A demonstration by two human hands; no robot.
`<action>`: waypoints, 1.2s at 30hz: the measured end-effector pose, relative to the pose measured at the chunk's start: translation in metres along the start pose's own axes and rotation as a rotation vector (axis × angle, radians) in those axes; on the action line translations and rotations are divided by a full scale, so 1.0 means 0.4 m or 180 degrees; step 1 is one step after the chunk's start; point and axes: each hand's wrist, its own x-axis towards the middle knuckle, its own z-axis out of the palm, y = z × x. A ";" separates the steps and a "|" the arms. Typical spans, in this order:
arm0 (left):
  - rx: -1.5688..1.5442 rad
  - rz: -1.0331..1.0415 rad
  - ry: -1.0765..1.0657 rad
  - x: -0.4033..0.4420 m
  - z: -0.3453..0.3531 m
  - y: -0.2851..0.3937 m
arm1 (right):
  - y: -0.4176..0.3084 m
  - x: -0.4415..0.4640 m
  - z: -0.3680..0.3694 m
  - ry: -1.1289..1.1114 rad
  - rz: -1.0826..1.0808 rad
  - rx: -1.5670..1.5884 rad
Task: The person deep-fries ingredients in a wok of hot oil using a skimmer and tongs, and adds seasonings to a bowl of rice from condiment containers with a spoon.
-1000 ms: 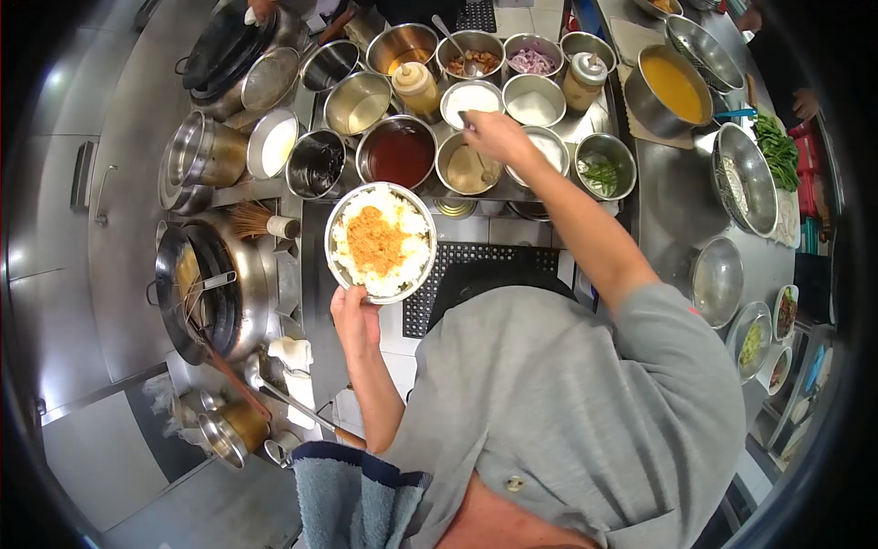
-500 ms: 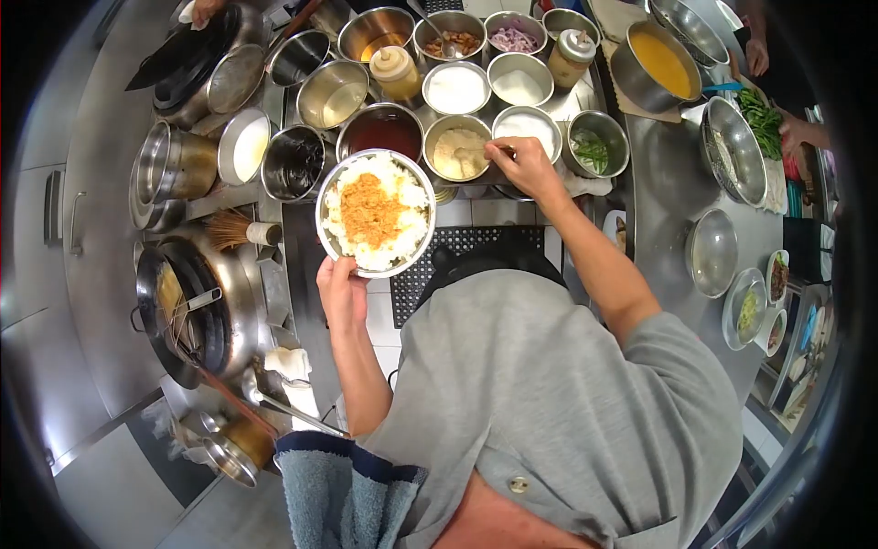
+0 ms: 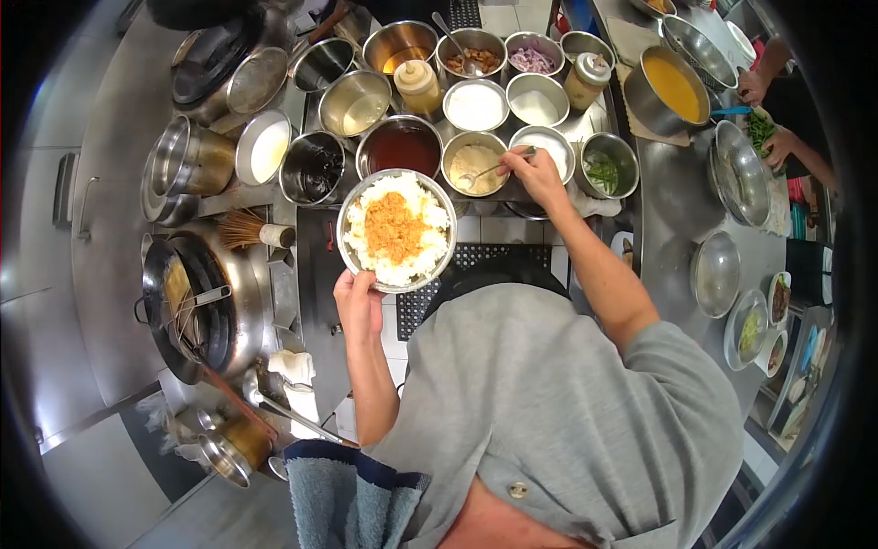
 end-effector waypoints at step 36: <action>-0.0021 -0.0343 -0.0314 0.022 0.104 -0.017 | -0.086 0.003 -0.268 0.1379 -0.0483 -0.0310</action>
